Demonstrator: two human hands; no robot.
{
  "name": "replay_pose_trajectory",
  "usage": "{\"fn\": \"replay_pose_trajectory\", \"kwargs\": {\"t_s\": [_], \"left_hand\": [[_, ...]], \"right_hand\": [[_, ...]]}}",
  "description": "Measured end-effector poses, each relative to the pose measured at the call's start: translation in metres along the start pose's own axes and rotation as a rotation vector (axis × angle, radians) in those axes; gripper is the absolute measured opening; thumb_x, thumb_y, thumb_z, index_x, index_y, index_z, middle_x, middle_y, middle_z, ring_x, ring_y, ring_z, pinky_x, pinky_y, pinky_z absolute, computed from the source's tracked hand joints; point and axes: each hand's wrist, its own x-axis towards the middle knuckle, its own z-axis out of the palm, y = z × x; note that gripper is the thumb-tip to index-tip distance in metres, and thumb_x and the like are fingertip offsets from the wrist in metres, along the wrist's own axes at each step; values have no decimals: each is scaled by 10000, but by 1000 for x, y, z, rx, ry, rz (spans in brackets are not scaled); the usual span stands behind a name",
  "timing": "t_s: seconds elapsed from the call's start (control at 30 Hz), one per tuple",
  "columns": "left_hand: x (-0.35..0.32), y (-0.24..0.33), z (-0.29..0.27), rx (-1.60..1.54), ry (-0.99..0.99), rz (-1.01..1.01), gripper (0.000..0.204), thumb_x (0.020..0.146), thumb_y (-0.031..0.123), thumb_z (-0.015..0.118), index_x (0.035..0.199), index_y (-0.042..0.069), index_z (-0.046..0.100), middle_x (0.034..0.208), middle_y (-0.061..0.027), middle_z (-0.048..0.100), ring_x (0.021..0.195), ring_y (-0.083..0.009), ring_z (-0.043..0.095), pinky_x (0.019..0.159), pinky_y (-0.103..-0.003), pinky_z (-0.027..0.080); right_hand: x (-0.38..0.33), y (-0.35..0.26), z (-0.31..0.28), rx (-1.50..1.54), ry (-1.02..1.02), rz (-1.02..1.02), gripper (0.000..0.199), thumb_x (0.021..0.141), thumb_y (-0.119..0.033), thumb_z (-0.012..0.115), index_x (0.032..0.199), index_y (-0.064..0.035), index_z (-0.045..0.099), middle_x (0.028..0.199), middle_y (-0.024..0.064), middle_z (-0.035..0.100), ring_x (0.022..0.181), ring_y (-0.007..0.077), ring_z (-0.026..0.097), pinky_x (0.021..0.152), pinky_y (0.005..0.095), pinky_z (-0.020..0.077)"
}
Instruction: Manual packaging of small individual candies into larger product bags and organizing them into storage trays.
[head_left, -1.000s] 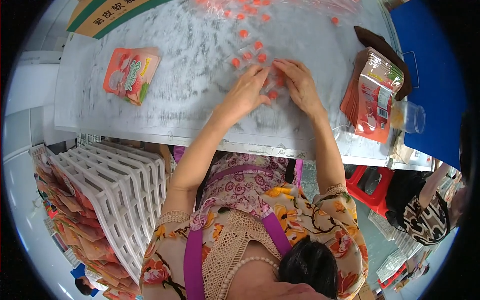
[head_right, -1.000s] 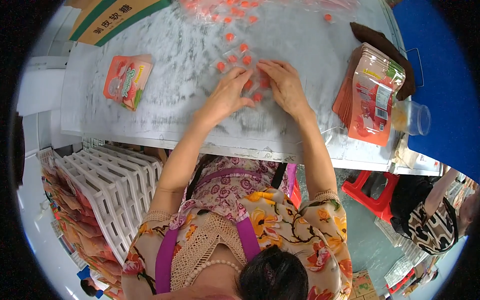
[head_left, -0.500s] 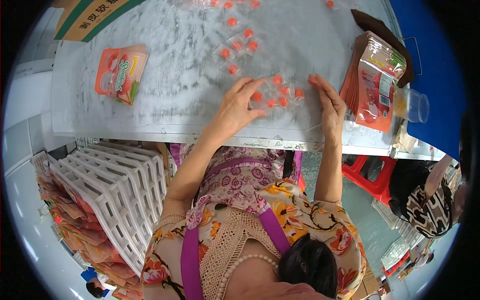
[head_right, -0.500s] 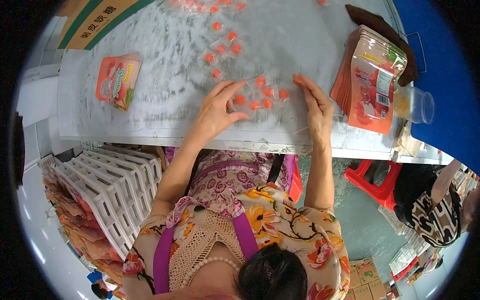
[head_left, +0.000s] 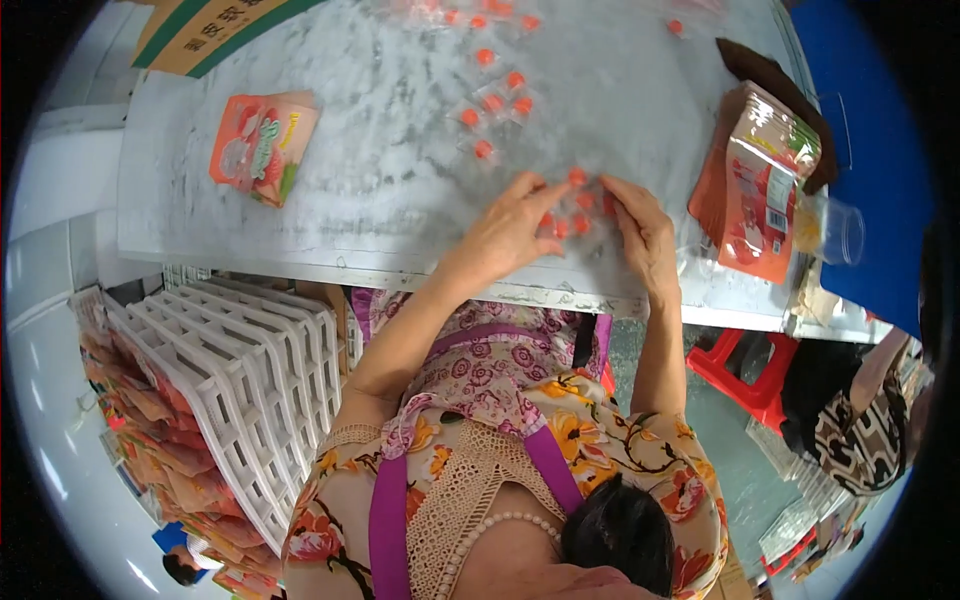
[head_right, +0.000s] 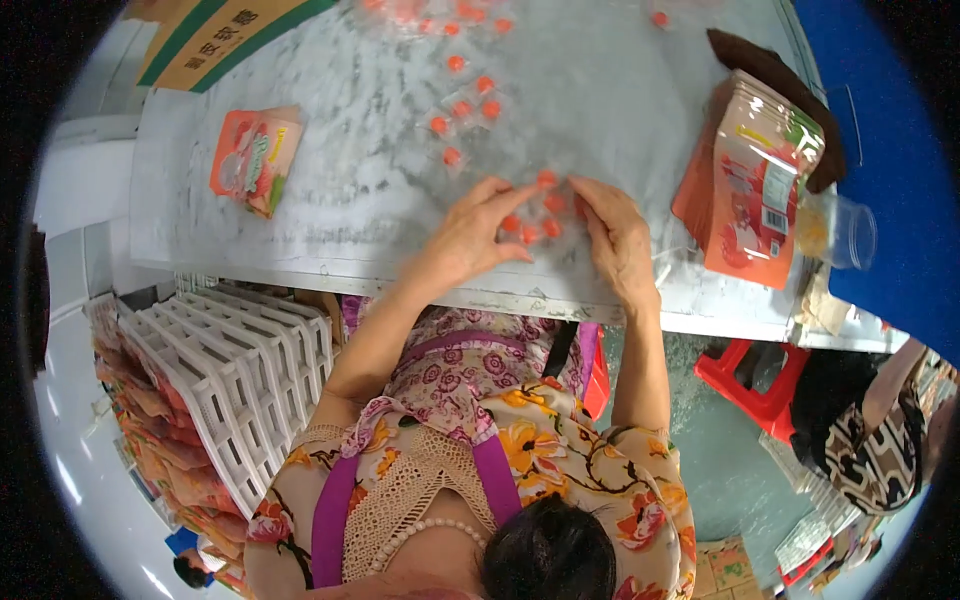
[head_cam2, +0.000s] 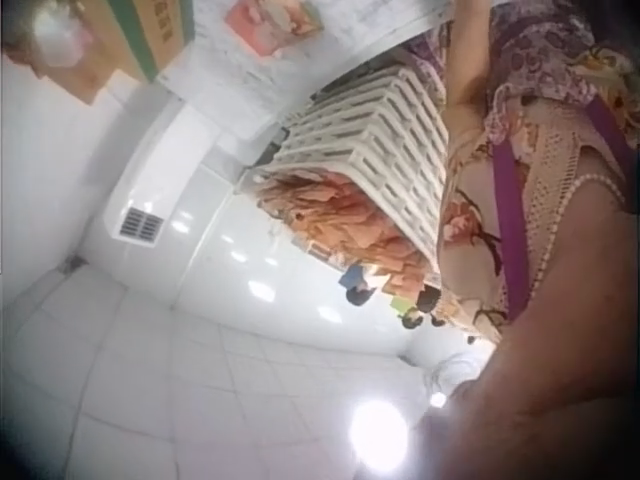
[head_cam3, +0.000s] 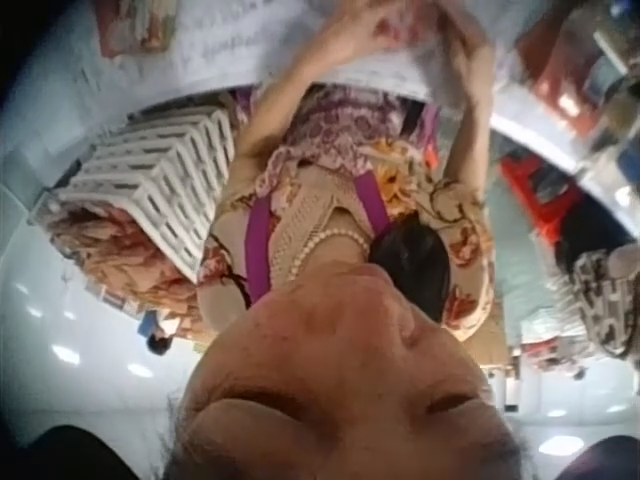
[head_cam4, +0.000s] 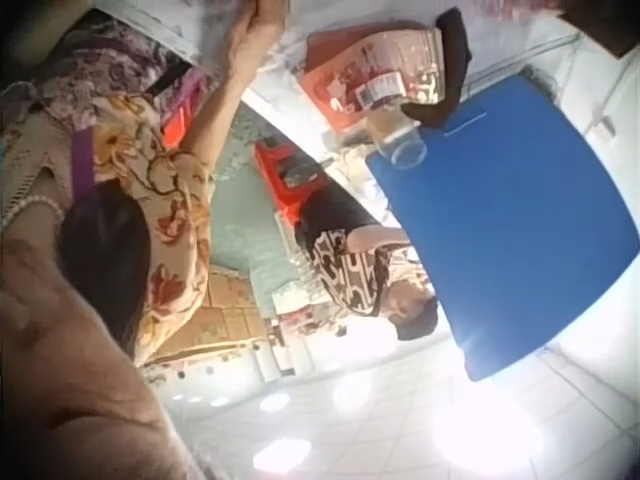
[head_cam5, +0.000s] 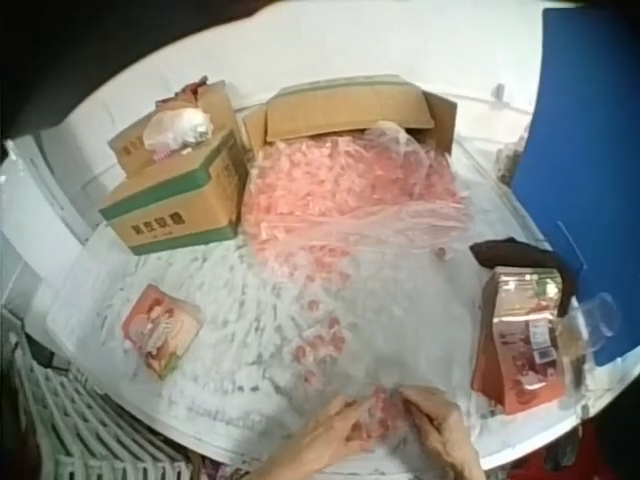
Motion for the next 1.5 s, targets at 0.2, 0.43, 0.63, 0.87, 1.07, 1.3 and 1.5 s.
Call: {"fn": "replay_pose_trajectory", "kwargs": {"t_s": [0.2,0.43,0.63,0.87,1.07,1.3,1.5], "left_hand": [[18,-40,-67,68,461,-82,495,731,83,777,1207,78,643,1088,-115,605,686,-204,594,704,-296,502],[56,-78,-100,238,299,-100,436,749,118,765,1168,58,662,1075,-117,627,796,-219,608,732,-331,499],[100,-90,-118,380,367,147,340,831,47,636,1171,65,649,1118,-138,617,1021,-292,605,816,-354,497],[87,-99,-104,278,174,150,322,861,3,558,1171,46,632,1157,-138,593,1052,-318,596,875,-365,492],[2,-64,-45,199,393,26,305,865,50,597,1167,22,631,1158,-157,592,1037,-327,604,904,-387,485],[47,-49,-100,310,339,43,355,837,-16,584,1190,18,614,1140,-201,609,1057,-385,586,918,-419,473],[166,-95,-129,423,491,104,434,777,-56,557,1189,57,632,1077,-236,604,1055,-398,569,904,-451,468]], "right_hand": [[47,-19,-9,54,-97,95,383,884,66,480,1232,-25,612,1194,153,647,1097,241,618,950,308,449],[137,13,51,-119,-46,-299,420,867,72,466,1240,-60,610,1248,154,617,1105,308,606,966,353,463],[152,14,64,-93,-138,-232,430,839,81,482,1221,-60,618,1195,161,636,1073,333,597,947,375,465],[136,7,67,-133,-277,-314,405,803,84,528,1184,-19,618,1194,166,631,1094,348,586,942,389,468],[97,-20,58,-25,-436,-327,397,806,65,546,1188,-17,615,1200,157,630,1100,340,589,937,389,475],[193,9,34,-99,-206,-231,418,843,62,499,1230,-56,603,1133,180,661,1014,306,647,875,348,499],[284,50,64,-480,-67,-310,512,762,72,513,1224,-117,624,1140,172,659,936,342,650,816,370,526]]}}
